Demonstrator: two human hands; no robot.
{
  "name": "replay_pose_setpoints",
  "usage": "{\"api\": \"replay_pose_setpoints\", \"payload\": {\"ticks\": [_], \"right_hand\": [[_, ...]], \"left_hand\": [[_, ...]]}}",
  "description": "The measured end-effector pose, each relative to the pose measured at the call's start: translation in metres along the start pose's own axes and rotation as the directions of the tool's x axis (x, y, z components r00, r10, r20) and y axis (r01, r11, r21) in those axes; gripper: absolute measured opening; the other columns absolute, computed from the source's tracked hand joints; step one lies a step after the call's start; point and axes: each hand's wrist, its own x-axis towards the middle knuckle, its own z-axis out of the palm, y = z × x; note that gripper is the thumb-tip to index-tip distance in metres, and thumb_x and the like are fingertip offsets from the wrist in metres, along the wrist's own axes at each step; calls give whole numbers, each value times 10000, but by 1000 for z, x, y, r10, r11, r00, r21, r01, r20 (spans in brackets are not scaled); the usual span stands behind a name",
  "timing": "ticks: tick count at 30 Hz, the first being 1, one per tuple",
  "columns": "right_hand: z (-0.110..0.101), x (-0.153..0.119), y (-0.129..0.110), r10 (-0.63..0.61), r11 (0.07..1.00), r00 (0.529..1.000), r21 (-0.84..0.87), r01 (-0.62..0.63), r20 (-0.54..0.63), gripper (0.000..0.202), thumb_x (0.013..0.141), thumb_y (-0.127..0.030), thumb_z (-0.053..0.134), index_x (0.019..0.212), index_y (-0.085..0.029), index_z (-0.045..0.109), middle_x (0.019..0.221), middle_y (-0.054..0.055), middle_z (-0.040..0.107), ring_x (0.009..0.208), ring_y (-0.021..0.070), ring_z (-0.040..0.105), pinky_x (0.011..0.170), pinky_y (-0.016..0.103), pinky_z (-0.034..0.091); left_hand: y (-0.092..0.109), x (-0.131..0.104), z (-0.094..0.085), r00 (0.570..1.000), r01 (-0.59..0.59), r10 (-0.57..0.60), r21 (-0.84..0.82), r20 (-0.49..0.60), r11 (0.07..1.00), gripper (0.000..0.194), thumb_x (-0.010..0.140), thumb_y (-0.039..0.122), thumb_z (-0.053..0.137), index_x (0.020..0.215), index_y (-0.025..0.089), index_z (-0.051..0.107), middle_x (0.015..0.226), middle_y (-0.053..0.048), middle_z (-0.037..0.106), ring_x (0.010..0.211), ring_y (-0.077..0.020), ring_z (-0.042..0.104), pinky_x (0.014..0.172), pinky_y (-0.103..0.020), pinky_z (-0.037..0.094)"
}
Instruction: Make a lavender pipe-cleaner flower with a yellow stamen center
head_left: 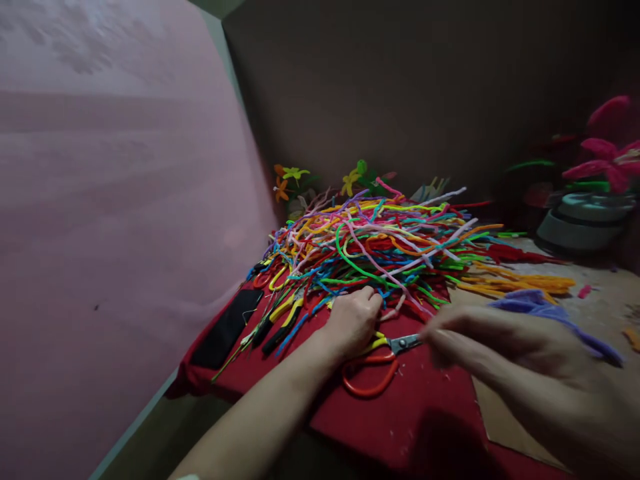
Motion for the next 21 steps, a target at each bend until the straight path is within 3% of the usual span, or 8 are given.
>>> {"api": "replay_pose_setpoints", "payload": {"ticks": [2, 4, 7, 9, 13, 21], "right_hand": [[22, 19, -2, -96, 987, 995, -129, 91, -33, 115, 823, -162, 490, 779, -224, 576, 667, 16, 617, 584, 137, 557, 528, 239, 435], [41, 19, 12, -248, 915, 965, -306, 261, 83, 149, 810, -112, 447, 764, -173, 575, 702, 64, 610, 664, 168, 539, 613, 292, 419], [57, 4, 41, -361, 775, 892, -443, 450, 274, 192, 787, -90, 414, 663, -154, 547, 622, 60, 568, 591, 162, 462, 572, 306, 360], [60, -4, 53, -327, 766, 893, -467, 442, 309, 168, 773, -94, 434, 658, -153, 543, 627, 49, 570, 583, 154, 449, 566, 297, 341], [60, -3, 55, -272, 801, 925, -471, 370, 264, 137, 768, -118, 461, 671, -154, 551, 634, 36, 590, 598, 144, 477, 571, 277, 337], [60, 1, 58, -280, 756, 898, -498, 425, 340, 125, 742, -151, 480, 630, -170, 531, 601, 17, 599, 541, 136, 504, 533, 287, 323]], "left_hand": [[-1, 0, -1, 1000, -19, 19, -13, -2, 1000, 168, 843, 300, 429, 809, 192, 553, 823, -36, 590, 671, -153, 565, 543, -250, 390], [-1, 1, 0, 999, -33, 33, -28, -9, 999, 198, 851, 321, 413, 801, 195, 557, 807, -35, 592, 644, -148, 564, 534, -248, 385], [-1, 4, 3, 1000, -6, 4, -55, -30, 998, 322, 882, 380, 328, 767, 187, 558, 774, -43, 593, 610, -148, 562, 516, -253, 371], [-1, 6, 5, 1000, -5, 2, -88, -28, 996, 335, 880, 405, 325, 774, 192, 562, 773, -39, 600, 623, -151, 567, 526, -252, 369], [-4, 9, 9, 999, -37, 35, -128, -19, 991, 242, 862, 347, 382, 798, 193, 558, 779, -32, 607, 641, -145, 567, 546, -242, 366], [-11, 14, 20, 998, -53, 49, -90, -46, 995, 233, 857, 290, 368, 767, 181, 554, 703, -32, 593, 586, -143, 545, 510, -237, 334]]}}
